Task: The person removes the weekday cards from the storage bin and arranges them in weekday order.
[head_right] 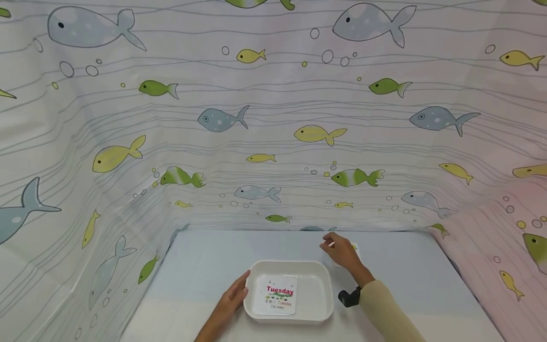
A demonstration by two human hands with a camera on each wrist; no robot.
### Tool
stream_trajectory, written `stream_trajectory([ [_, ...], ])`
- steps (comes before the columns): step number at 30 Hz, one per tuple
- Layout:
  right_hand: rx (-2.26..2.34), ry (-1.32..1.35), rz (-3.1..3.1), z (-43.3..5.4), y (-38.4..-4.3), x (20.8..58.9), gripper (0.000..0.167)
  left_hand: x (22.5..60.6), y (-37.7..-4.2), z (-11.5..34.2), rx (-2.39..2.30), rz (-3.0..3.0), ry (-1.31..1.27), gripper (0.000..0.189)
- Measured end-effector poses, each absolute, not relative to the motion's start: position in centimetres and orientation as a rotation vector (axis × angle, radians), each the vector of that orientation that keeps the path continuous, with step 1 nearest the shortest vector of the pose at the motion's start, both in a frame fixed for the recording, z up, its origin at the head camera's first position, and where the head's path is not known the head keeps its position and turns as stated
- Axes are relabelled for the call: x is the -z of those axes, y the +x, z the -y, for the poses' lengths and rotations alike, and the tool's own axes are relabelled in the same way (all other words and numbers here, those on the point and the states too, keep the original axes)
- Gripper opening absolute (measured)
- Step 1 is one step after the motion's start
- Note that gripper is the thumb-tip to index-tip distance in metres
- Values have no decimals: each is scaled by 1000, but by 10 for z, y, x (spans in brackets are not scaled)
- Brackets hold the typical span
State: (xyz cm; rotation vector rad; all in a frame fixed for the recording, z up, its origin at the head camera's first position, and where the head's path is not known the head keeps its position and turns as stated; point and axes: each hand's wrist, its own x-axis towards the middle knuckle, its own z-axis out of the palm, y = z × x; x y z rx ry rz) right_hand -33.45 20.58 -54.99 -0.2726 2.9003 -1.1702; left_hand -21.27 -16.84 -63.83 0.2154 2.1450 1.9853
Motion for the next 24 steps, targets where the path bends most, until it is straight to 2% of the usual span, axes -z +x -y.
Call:
stream_trajectory([
  [15,1192,-761,-2647,-148,-323,533,18,634,-212,171,-1974,-2177,235,55],
  [24,1134,-981,-2486,-128,-315,540,23,636,-211,171,-1969,-2192,253,53],
])
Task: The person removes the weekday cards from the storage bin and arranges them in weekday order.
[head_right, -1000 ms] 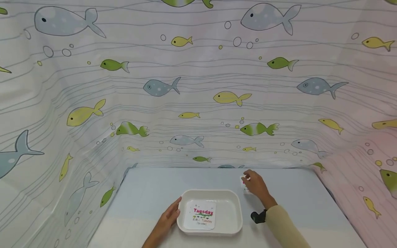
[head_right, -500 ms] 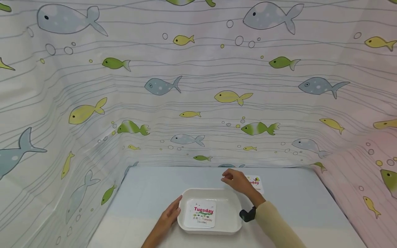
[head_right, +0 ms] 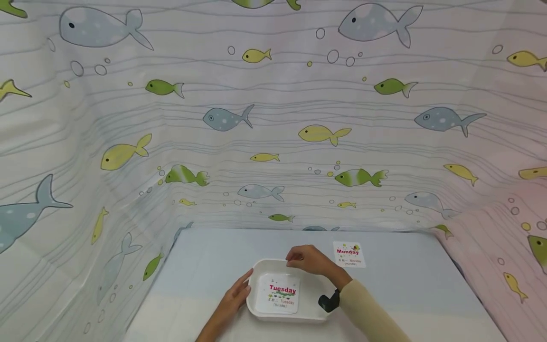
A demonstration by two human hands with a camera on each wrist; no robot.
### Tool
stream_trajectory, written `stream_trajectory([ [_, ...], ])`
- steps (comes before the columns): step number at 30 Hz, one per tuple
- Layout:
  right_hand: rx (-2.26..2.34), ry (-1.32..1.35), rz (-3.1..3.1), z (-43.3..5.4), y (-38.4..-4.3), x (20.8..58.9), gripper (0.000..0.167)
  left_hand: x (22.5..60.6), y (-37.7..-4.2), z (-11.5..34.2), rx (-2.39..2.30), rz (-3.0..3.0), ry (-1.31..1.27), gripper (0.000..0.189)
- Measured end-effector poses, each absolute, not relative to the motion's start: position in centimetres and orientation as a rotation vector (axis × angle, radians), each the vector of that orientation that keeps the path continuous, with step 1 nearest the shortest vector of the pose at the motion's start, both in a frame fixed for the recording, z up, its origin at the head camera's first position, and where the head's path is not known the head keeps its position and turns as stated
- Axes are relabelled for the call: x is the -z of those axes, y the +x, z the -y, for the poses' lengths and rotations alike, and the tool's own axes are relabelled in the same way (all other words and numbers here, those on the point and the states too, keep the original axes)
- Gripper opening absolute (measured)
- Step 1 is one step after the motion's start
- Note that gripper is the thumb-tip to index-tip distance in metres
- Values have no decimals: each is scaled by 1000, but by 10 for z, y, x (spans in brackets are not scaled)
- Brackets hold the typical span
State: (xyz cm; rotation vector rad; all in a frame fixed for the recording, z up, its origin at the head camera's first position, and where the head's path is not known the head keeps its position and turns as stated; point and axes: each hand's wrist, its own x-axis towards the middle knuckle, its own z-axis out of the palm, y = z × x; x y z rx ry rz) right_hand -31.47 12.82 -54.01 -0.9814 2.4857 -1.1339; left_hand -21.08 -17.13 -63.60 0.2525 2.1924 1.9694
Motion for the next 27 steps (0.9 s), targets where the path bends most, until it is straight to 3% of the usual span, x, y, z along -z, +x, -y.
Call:
stream_trajectory([
  [12,983,-941,-2463,-108,-306,556,35,636,-211,172,-1996,-2153,263,55],
  [27,717,-1005,-2595,-98,-297,565,29,639,-211,173,-2042,-2077,339,56],
])
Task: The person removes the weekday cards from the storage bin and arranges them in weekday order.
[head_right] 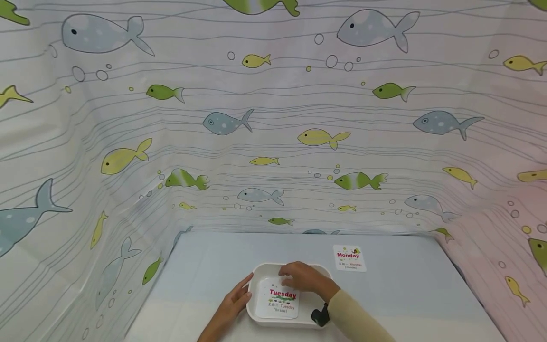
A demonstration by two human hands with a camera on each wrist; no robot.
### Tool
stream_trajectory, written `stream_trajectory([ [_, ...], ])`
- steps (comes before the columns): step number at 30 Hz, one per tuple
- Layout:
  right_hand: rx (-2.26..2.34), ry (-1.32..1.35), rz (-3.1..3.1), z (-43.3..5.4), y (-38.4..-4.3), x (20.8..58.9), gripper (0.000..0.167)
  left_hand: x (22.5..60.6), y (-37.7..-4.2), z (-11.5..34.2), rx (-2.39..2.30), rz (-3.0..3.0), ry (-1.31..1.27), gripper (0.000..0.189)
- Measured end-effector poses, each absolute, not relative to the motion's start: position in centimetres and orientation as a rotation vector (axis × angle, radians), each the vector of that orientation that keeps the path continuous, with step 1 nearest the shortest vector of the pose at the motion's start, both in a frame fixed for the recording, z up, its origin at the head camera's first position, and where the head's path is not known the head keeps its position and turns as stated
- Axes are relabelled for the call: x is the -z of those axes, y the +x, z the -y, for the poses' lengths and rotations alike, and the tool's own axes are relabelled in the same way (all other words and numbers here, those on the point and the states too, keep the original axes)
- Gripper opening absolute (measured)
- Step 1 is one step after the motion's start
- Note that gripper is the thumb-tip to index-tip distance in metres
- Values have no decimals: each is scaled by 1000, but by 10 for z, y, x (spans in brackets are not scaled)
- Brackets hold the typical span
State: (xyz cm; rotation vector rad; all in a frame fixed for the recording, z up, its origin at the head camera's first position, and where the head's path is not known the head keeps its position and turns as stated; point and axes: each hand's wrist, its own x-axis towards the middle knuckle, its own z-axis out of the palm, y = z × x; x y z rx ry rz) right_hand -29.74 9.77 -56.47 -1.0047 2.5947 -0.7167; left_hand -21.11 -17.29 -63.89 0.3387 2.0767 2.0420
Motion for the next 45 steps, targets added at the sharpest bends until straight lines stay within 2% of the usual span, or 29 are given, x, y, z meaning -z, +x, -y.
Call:
stream_trajectory([
  [38,693,-1062,-2779,-94,-292,592,25,638,-210,171,-1980,-2185,328,55],
  [42,697,-1041,-2766,-94,-293,595,30,640,-211,171,-1970,-2215,340,54],
  [45,674,-1005,-2727,-94,-293,595,41,640,-212,171,-1969,-2221,337,55],
])
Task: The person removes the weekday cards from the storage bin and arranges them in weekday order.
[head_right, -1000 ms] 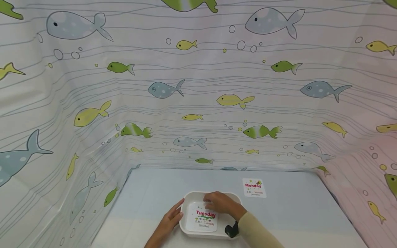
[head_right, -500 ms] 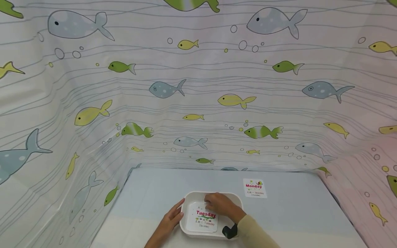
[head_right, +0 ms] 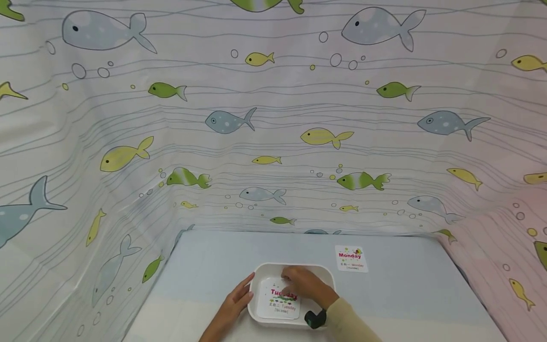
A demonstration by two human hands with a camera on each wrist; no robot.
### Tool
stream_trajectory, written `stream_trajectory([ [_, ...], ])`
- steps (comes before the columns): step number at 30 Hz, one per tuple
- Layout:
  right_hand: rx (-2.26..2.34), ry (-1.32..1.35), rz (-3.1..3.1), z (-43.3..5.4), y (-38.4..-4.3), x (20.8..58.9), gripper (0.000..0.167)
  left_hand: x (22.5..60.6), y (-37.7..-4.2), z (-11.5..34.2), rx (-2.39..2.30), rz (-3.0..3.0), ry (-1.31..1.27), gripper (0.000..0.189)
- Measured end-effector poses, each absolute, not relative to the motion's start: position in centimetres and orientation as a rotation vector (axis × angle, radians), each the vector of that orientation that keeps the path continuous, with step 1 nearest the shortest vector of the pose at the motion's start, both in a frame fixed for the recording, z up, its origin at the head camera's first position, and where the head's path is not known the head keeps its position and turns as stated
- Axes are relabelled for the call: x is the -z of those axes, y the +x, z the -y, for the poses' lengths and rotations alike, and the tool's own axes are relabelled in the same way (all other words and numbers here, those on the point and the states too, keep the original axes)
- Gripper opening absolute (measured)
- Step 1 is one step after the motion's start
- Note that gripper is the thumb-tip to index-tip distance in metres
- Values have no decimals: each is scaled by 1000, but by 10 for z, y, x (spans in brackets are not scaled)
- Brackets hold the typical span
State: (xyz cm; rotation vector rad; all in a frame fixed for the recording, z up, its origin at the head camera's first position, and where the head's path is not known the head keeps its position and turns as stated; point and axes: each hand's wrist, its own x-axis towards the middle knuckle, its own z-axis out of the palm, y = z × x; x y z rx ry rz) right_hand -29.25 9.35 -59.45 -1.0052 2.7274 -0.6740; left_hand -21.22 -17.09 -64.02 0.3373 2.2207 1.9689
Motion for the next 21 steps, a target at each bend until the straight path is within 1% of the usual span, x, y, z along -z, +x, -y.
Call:
stream_trajectory([
  [5,553,-996,-2678,-94,-288,592,69,639,-213,171,-1976,-2211,342,55],
  [9,504,-1006,-2639,-95,-285,590,83,640,-212,171,-1985,-2177,329,55],
  [13,486,-1018,-2620,-98,-284,591,86,639,-210,170,-2002,-2154,340,55],
  [21,446,-1143,-2630,-99,-285,591,80,636,-209,170,-2002,-2162,313,54],
])
